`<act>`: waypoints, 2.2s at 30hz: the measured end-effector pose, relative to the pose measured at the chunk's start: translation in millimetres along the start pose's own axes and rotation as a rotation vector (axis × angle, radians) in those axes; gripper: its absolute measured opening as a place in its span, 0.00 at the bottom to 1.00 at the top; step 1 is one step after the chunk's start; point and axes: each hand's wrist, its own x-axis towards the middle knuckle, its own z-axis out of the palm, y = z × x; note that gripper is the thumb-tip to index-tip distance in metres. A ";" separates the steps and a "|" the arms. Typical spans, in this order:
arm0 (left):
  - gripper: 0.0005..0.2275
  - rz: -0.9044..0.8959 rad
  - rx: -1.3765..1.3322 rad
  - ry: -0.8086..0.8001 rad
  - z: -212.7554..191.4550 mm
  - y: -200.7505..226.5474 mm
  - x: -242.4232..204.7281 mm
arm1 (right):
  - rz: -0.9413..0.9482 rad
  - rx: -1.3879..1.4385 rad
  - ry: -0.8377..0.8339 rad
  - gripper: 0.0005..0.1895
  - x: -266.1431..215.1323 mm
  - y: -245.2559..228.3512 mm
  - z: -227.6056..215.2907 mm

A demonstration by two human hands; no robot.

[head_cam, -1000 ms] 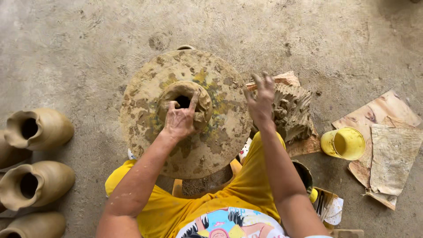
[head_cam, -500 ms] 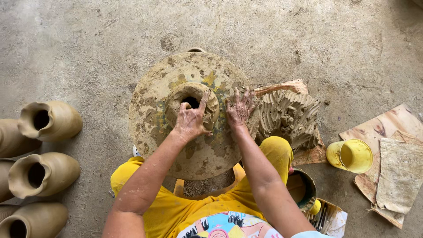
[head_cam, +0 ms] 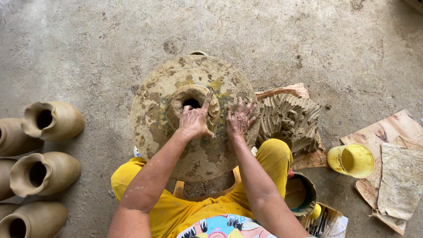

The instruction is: The person shapes a clay vessel on a manual wheel, adds a coil of clay to the top, and uses a wooden tool and a brush with liquid clay to smooth and shape the exterior.

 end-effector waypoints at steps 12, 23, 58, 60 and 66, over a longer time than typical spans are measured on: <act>0.67 -0.026 0.023 0.167 15.0 -10.7 7.8 | 0.037 0.104 0.134 0.42 -37.3 -6.5 -22.7; 0.53 -0.057 -0.060 0.051 17.2 -14.2 16.5 | -0.076 0.160 0.094 0.40 42.6 -13.5 -30.9; 0.68 -0.066 0.023 0.264 23.1 -9.7 9.1 | 0.084 0.085 0.089 0.41 30.0 -18.2 -58.4; 0.67 -0.083 0.081 0.294 22.4 -8.2 4.1 | 0.039 0.020 0.079 0.42 34.1 -12.1 -36.6; 0.72 -0.040 -0.191 0.136 0.8 -16.3 14.4 | -0.056 -0.057 -0.063 0.47 26.0 5.4 4.4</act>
